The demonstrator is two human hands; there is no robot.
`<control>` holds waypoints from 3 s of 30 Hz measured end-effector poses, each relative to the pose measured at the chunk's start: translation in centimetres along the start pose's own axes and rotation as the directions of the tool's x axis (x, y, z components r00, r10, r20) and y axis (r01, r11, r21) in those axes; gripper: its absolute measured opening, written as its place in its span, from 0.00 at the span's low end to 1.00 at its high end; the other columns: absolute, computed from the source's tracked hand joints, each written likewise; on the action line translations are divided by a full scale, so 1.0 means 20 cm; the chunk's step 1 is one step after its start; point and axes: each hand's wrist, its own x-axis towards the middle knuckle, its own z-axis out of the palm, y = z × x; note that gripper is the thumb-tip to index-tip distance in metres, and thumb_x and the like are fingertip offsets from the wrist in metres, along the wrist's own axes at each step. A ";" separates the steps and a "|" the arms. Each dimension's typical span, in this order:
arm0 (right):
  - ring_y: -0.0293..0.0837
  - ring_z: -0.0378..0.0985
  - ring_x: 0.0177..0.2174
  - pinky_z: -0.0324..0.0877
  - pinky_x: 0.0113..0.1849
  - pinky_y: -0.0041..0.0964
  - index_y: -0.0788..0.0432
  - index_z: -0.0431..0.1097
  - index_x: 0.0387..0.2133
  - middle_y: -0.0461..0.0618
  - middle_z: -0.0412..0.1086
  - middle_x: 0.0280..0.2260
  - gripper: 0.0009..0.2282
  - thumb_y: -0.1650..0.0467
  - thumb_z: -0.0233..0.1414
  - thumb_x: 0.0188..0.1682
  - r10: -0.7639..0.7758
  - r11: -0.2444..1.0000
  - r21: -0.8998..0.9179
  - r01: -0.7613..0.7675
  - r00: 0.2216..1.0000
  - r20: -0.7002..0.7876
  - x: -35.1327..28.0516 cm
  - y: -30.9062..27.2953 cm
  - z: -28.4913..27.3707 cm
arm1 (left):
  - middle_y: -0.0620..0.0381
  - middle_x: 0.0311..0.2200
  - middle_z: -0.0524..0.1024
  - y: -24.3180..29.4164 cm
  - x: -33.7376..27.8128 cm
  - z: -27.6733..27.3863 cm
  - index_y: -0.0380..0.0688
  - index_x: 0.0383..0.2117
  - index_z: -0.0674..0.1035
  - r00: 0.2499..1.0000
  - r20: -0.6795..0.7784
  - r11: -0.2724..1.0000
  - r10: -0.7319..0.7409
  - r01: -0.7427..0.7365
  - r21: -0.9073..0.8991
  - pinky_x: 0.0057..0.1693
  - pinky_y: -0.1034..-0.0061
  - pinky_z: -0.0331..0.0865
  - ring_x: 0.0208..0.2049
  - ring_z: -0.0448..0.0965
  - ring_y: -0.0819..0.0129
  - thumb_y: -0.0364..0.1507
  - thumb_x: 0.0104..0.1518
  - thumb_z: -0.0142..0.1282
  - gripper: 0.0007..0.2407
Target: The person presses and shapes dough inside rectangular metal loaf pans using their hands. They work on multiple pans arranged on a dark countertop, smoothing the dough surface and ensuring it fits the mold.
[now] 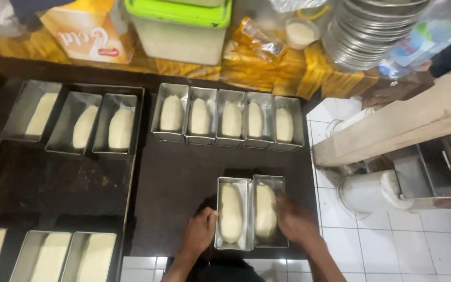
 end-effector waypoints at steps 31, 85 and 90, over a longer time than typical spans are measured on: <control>0.56 0.76 0.40 0.67 0.40 0.48 0.56 0.71 0.37 0.58 0.74 0.42 0.11 0.64 0.43 0.55 -0.183 0.701 0.526 -0.482 0.591 0.785 0.46 -0.67 0.00 | 0.55 0.38 0.82 0.13 0.08 -0.21 0.61 0.34 0.75 0.972 0.234 1.000 -0.018 0.017 0.008 0.45 0.50 0.69 0.41 0.80 0.46 0.42 0.62 0.46 0.07; 0.48 0.76 0.42 0.66 0.42 0.43 0.50 0.73 0.33 0.48 0.75 0.44 0.12 0.64 0.42 0.45 -0.282 0.746 0.565 -0.353 0.601 0.748 0.74 -0.45 0.32 | 0.59 0.40 0.81 0.06 0.08 -0.08 0.61 0.35 0.73 0.985 0.170 1.000 0.002 -0.001 -0.003 0.45 0.46 0.68 0.41 0.80 0.44 0.44 0.61 0.45 0.08; 0.47 0.71 0.36 0.64 0.41 0.43 0.56 0.71 0.44 0.52 0.70 0.37 0.18 0.57 0.41 0.56 -0.327 0.822 0.362 -0.439 0.155 0.932 0.61 -0.57 0.07 | 0.55 0.37 0.81 0.05 0.08 -0.10 0.62 0.34 0.73 0.982 0.186 1.000 -0.028 0.026 0.013 0.44 0.46 0.68 0.39 0.80 0.42 0.42 0.61 0.45 0.06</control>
